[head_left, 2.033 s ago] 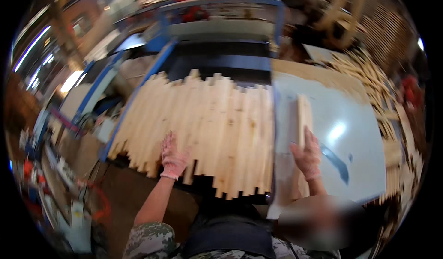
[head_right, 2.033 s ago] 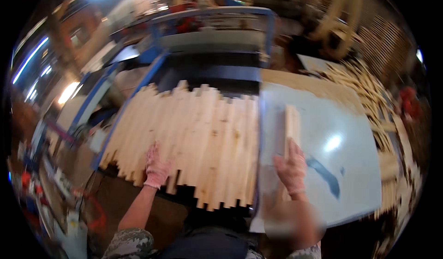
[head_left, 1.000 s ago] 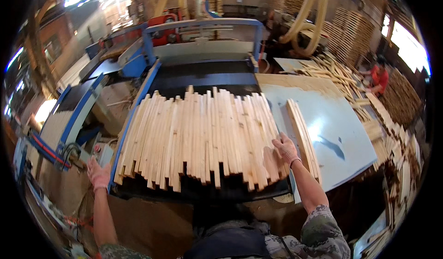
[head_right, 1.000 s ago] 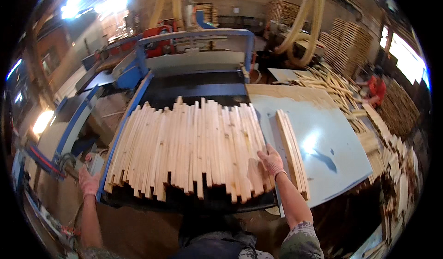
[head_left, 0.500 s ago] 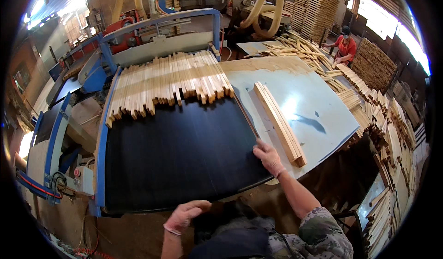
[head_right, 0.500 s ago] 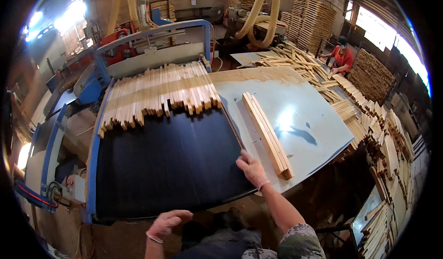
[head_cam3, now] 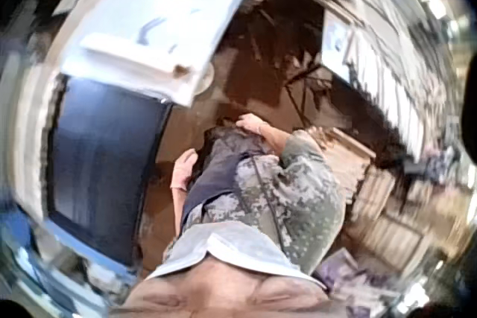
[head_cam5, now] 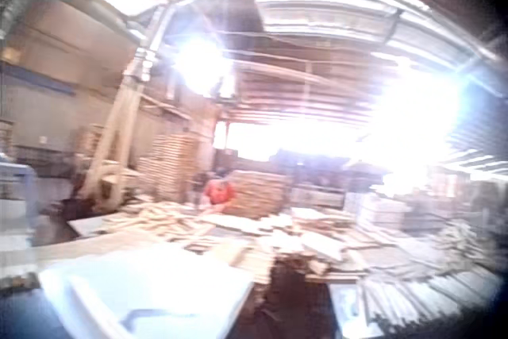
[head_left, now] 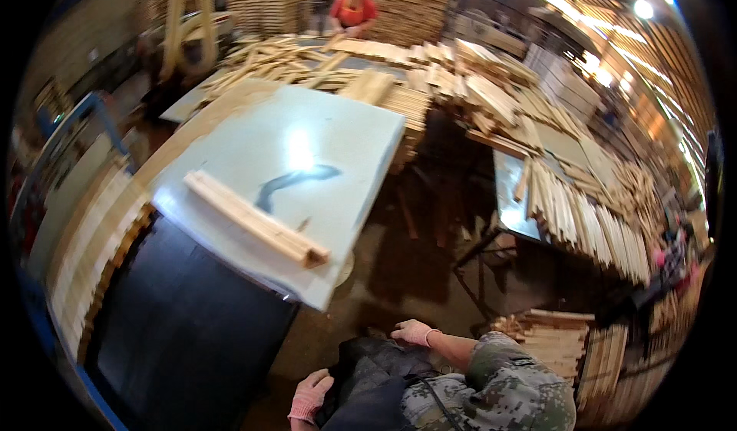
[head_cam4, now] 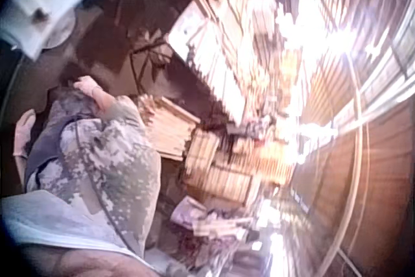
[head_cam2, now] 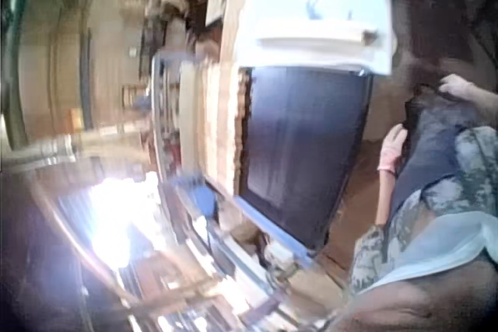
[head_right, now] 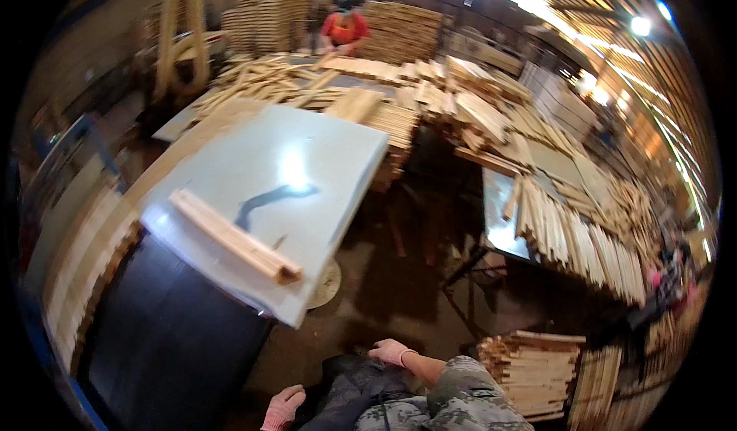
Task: The person repeatedly picks up stacks of light-colored wooden planks from a table and places them onto a conveyor belt. They also handle individual planks, feeding them into a machine and then stacking the processed pieces.
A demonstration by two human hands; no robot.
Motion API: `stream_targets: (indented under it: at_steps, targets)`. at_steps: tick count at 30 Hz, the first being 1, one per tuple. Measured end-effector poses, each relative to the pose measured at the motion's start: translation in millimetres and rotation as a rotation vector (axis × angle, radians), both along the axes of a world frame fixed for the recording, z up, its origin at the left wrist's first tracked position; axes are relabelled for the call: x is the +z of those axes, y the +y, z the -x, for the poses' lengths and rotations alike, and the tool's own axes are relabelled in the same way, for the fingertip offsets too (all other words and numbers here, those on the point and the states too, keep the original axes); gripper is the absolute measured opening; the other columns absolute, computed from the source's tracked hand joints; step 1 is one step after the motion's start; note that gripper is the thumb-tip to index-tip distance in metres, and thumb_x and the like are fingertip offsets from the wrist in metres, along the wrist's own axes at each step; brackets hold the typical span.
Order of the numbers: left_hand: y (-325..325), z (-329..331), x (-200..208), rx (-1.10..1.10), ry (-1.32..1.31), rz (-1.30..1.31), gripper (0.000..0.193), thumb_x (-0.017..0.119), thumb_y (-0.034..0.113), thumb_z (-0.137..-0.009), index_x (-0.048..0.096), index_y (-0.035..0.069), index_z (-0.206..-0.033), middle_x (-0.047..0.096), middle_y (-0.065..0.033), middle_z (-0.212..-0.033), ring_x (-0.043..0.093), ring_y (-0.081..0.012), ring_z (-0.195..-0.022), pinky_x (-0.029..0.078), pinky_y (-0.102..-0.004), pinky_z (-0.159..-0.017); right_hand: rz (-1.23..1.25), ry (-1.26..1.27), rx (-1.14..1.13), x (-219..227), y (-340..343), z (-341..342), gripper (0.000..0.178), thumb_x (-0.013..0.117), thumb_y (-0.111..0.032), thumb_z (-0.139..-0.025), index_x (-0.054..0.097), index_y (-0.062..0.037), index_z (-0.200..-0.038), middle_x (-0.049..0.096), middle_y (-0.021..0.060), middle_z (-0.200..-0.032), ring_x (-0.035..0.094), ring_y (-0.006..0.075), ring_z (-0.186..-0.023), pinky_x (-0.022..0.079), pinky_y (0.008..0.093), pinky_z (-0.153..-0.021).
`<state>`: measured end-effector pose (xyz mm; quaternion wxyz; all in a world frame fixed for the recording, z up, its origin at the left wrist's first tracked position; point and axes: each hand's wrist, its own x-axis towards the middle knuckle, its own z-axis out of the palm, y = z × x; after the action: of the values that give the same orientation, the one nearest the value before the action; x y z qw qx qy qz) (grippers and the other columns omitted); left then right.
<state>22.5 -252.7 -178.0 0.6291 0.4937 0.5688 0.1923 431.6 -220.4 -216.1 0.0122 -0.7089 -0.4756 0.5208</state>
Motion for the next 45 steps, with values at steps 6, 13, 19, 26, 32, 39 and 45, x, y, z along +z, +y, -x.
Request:
stream_targets:
  at_steps: [6, 13, 19, 26, 32, 39, 45]
  targets:
    - [42.3, -40.3, -23.4, -0.106, 0.064, 0.037, 0.054, 0.075, 0.033, -0.102, 0.068, -0.002, -0.142, 0.069, -0.0191, -0.145, 0.063, -0.0322, -0.136, 0.046, -0.0402, -0.119, 0.148, -0.15, 0.105, -111.2, -79.0, -121.1, 0.039, 0.056, -0.035, -0.105, 0.078, -0.0068, -0.12, 0.078, 0.016, -0.108, 0.075, 0.0334, -0.097, 0.057, 0.0462, -0.089]
    - [104.4, -216.1, -22.2, -0.304, 0.216, -0.001, 0.054, 0.079, 0.029, -0.095, 0.071, -0.006, -0.136, 0.075, -0.019, -0.135, 0.07, -0.0272, -0.127, 0.051, -0.035, -0.111, 0.223, -0.002, -0.392, -123.0, -127.8, -242.5, 0.052, 0.06, -0.048, -0.096, 0.08, -0.0016, -0.108, 0.078, 0.0203, -0.108, 0.074, 0.036, -0.101, 0.057, 0.0475, -0.088]
    - [167.9, -412.6, 24.4, -0.4, 0.05, 0.018, 0.056, 0.079, 0.028, -0.097, 0.068, -0.004, -0.141, 0.074, -0.0175, -0.137, 0.068, -0.0243, -0.129, 0.051, -0.0338, -0.11, 0.112, -0.055, -0.538, -115.5, -114.4, -334.4, 0.059, 0.061, -0.05, -0.097, 0.077, 0.0005, -0.123, 0.074, 0.0246, -0.129, 0.067, 0.0423, -0.125, 0.051, 0.0488, -0.108]
    - [219.4, -535.7, 38.6, -0.923, 0.298, -0.073, 0.068, 0.07, 0.046, -0.1, 0.062, -0.002, -0.149, 0.067, -0.0202, -0.149, 0.062, -0.0313, -0.141, 0.046, -0.0371, -0.118, -0.026, 0.119, -0.973, -123.2, -100.7, -383.3, 0.054, 0.065, -0.044, -0.094, 0.076, 0.002, -0.12, 0.075, 0.0254, -0.125, 0.069, 0.0421, -0.121, 0.052, 0.0451, -0.104]
    - [280.4, -623.7, -2.5, -1.106, 0.258, -0.105, 0.067, 0.069, 0.048, -0.1, 0.064, 0.001, -0.148, 0.066, -0.0211, -0.149, 0.061, -0.0345, -0.141, 0.046, -0.0379, -0.118, -0.263, -0.254, -0.39, -217.0, -142.5, -386.6, 0.035, 0.069, -0.034, -0.096, 0.075, -0.0093, -0.12, 0.077, 0.0167, -0.112, 0.075, 0.0366, -0.099, 0.059, 0.0442, -0.09]
    - [385.1, -736.4, -25.8, -1.148, 0.204, -0.068, 0.067, 0.068, 0.049, -0.099, 0.065, -0.001, -0.145, 0.067, -0.0224, -0.147, 0.062, -0.0362, -0.139, 0.047, -0.0383, -0.117, 0.109, -0.263, -0.283, -196.1, -118.1, -419.5, 0.032, 0.071, -0.032, -0.094, 0.078, -0.0143, -0.119, 0.08, 0.0152, -0.112, 0.077, 0.0355, -0.105, 0.06, 0.0457, -0.087]
    - [515.7, -853.7, -19.7, -1.151, 0.162, -0.172, 0.069, 0.067, 0.048, -0.1, 0.063, -0.002, -0.147, 0.065, -0.0237, -0.15, 0.06, -0.0368, -0.142, 0.045, -0.0405, -0.12, -0.246, -0.272, -0.671, -154.2, -24.8, -534.1, 0.015, 0.072, -0.021, -0.09, 0.073, -0.0089, -0.098, 0.074, 0.0152, -0.091, 0.073, 0.037, -0.088, 0.06, 0.0486, -0.076]
